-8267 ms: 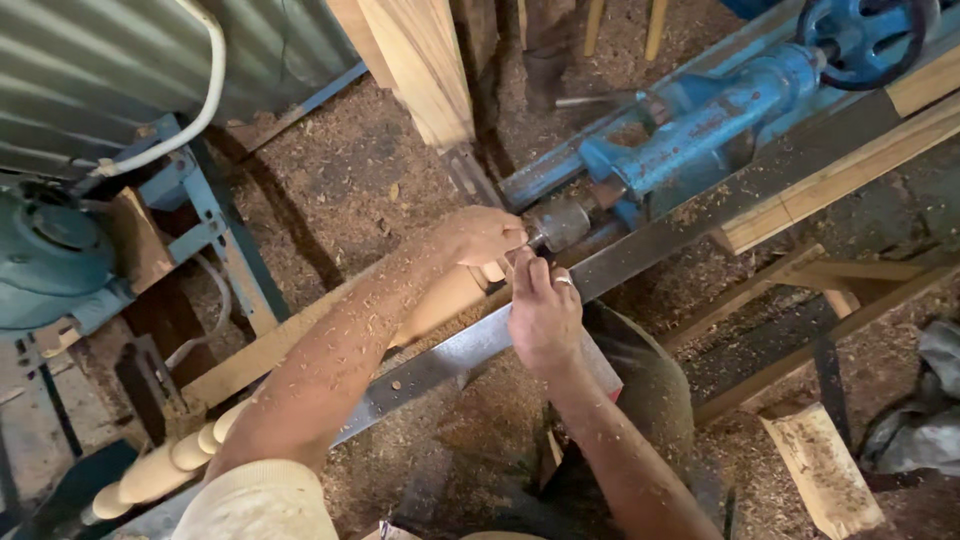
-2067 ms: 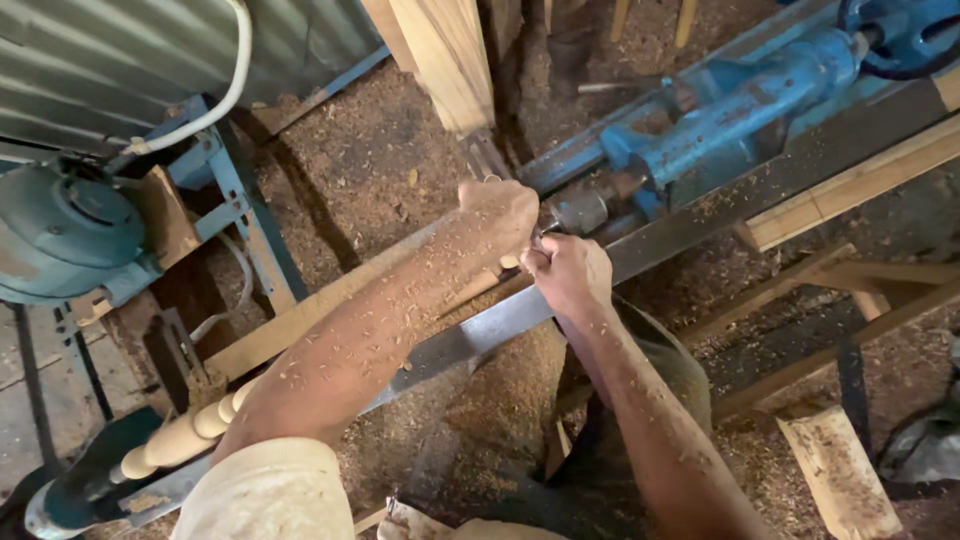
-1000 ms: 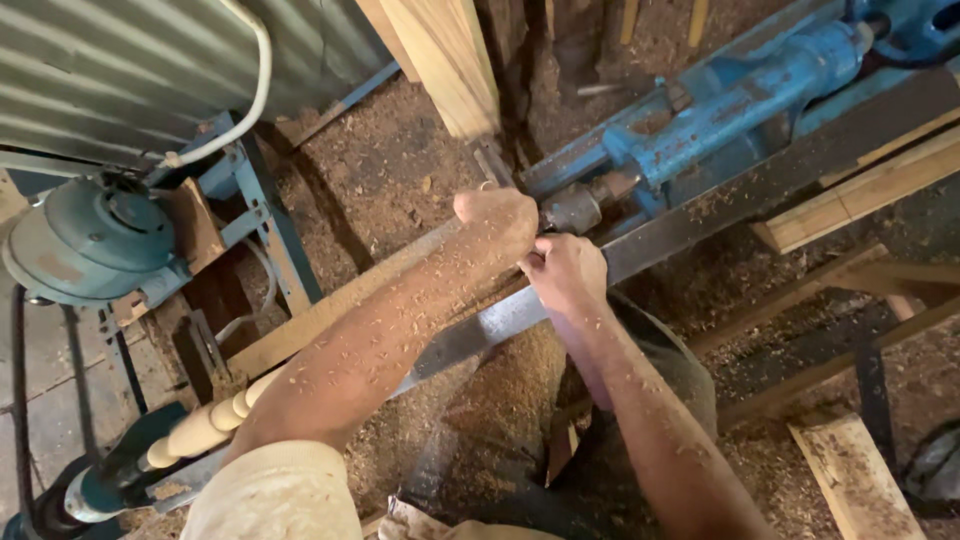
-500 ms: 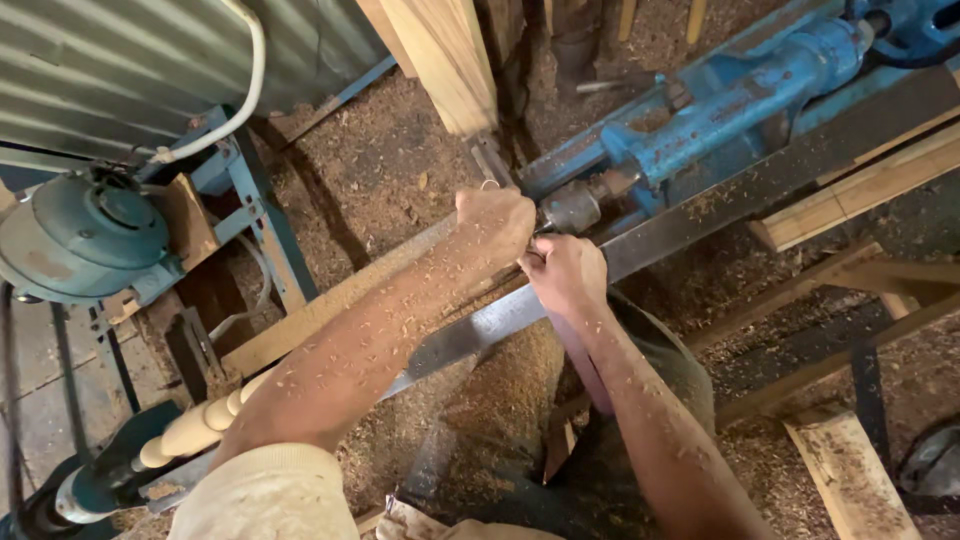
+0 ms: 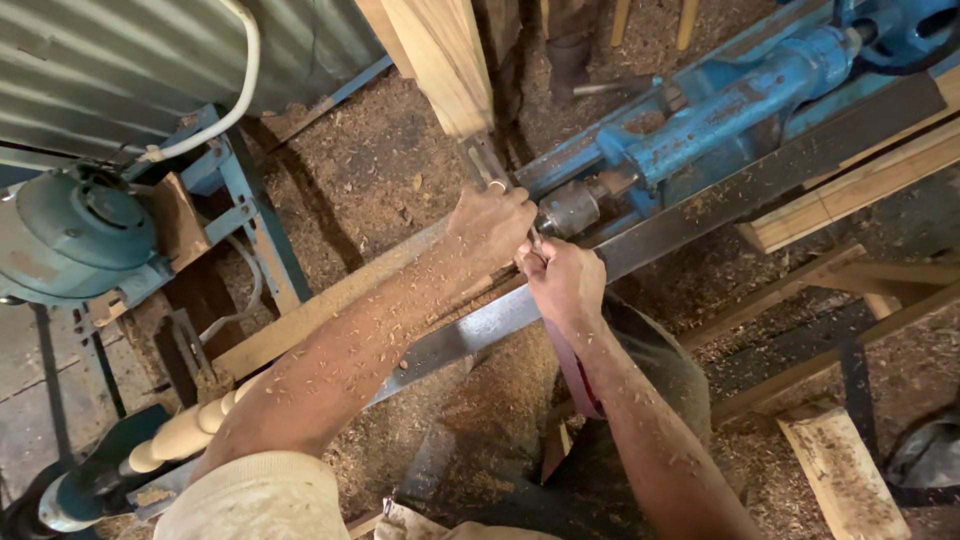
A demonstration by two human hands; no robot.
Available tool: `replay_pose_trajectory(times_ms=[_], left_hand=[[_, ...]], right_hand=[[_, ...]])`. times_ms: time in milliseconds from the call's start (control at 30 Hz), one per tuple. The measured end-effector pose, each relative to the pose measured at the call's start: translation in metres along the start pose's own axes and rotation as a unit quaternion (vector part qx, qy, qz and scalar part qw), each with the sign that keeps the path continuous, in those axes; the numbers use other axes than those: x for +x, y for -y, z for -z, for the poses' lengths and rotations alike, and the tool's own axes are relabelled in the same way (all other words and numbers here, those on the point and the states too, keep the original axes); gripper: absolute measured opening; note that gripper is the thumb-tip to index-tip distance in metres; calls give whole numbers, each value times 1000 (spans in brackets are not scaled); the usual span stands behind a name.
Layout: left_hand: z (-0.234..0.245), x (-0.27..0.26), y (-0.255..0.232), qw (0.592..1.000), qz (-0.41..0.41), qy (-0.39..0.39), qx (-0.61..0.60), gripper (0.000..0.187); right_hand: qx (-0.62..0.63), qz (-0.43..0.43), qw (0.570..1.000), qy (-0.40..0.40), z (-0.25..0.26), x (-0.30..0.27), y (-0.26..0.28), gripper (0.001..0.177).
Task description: The person uses a chisel to shape a rotating wooden spindle on a lathe, refining the contours of the piece. They then switch to sandpaper to smooth the surface of the spindle while it continues to spin.
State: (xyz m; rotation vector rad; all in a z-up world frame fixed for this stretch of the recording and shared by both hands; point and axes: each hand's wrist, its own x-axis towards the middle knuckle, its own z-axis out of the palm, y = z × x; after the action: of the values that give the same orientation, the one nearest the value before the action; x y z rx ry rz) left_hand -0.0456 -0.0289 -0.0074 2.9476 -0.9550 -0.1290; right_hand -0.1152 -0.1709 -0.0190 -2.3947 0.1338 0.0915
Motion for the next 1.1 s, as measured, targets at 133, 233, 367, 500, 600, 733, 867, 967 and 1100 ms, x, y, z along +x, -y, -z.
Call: replay_pose_trajectory(times_ms=[133,233,367,500,600,733,867,967,1100], left_hand=[[1,-3,4,999,-22,-25,-10,15],[0,-7,5,997,-43,-60,1,15],[-2,-8,10,992,-73,-99,11,17],[1,-3,14,989,-106,-102,28,14],[12,3,17,985,-128,-113,7,17],[27,16,22,984,-112,-85,-109,25],[27,36,23,943,23,137,-302,39],[12,45,33,912,44,180,-366,39],[-34,54,43,938,-4,272,-214,39]], right_hand=[[-9,12,999,-29,-5,-3,-2,22],[-12,30,998,-57,-9,-5,-7,23],[-24,35,997,-71,-16,-6,-11,26],[6,48,994,-97,-15,-7,-10,22],[24,57,995,-75,2,-4,-9,15],[-2,96,994,-58,28,-3,-13,20],[-92,181,975,-88,29,-11,-10,27],[-163,162,971,-67,13,-15,4,30],[-211,148,965,-47,-6,-21,9,38]])
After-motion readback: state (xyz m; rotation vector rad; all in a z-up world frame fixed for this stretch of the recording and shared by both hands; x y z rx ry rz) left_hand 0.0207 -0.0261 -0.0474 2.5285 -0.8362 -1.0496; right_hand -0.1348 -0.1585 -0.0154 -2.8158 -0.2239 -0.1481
